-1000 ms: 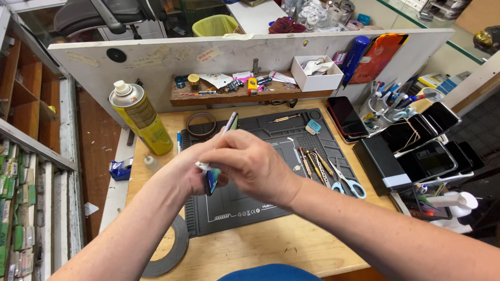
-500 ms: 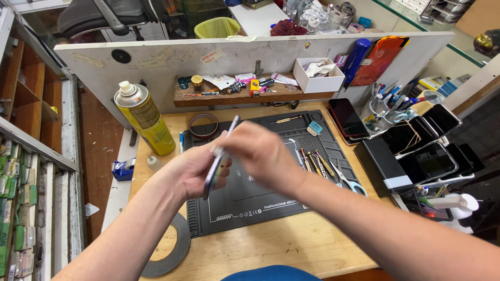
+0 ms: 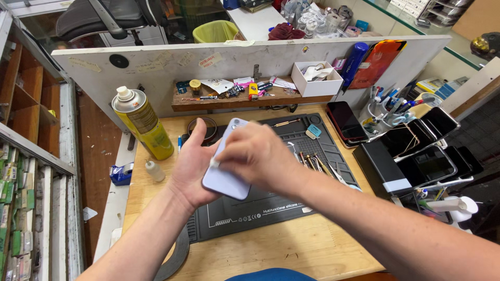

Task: The person wipes a smartphone with a cloth, then sprays a cleaning solution onto the cloth and continues wiping the phone's screen and back. The person uses a screwdriver to pry at the phone's edge and then resumes wiping the device.

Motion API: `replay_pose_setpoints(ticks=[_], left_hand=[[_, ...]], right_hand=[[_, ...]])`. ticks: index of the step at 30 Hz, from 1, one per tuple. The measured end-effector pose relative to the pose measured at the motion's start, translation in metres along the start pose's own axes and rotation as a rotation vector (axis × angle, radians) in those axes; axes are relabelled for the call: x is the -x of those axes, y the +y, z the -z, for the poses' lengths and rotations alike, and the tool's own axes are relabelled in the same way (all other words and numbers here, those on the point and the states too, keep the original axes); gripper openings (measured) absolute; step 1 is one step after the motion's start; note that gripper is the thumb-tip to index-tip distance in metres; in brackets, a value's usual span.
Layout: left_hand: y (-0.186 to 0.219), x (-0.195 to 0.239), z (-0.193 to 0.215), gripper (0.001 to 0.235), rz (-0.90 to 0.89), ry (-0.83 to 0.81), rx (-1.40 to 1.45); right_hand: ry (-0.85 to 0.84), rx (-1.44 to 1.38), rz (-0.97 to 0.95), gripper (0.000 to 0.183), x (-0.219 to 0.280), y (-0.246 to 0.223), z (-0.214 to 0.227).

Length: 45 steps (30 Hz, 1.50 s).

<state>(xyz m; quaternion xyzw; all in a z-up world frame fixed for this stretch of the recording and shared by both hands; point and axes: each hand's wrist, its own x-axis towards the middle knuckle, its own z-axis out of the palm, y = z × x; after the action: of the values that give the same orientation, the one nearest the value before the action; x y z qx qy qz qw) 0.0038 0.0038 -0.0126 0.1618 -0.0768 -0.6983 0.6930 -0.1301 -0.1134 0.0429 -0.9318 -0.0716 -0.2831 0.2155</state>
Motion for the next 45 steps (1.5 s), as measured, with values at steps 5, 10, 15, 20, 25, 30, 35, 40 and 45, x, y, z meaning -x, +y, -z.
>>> replay_pose_setpoints(ticks=[5, 10, 15, 20, 25, 30, 35, 40, 45], left_hand=[[-0.001, 0.007, -0.019, 0.113, 0.066, -0.014, -0.168], [-0.002, 0.005, -0.016, 0.11, 0.113, -0.086, -0.251], [0.0, 0.006, -0.018, 0.084, 0.082, 0.011, -0.317], [0.006, 0.012, -0.021, 0.07, 0.034, 0.081, -0.315], [-0.001, 0.006, -0.023, 0.064, 0.122, 0.101, -0.341], [0.003, 0.013, -0.023, 0.066, 0.064, 0.128, -0.307], [-0.002, 0.011, -0.024, 0.063, 0.081, 0.091, -0.331], [0.002, 0.013, -0.025, 0.064, 0.071, 0.113, -0.236], [-0.008, 0.014, -0.017, 0.061, 0.044, 0.055, -0.182]], right_hand=[[0.122, 0.047, -0.242, 0.013, -0.003, 0.035, 0.005], [0.2, -0.053, -0.197, 0.013, 0.013, 0.044, -0.014], [0.2, -0.337, -0.623, 0.014, 0.012, 0.048, -0.004], [0.214, -0.492, -0.636, 0.018, 0.007, 0.049, 0.003], [0.276, -0.72, -0.69, 0.018, 0.008, 0.051, -0.002], [0.286, -0.782, -0.754, 0.016, 0.018, 0.056, -0.006], [0.292, -0.915, -0.768, 0.016, 0.019, 0.061, -0.012], [0.285, -0.998, -0.869, 0.018, 0.023, 0.059, -0.011], [0.269, -0.947, -0.873, 0.018, 0.034, 0.059, -0.012]])
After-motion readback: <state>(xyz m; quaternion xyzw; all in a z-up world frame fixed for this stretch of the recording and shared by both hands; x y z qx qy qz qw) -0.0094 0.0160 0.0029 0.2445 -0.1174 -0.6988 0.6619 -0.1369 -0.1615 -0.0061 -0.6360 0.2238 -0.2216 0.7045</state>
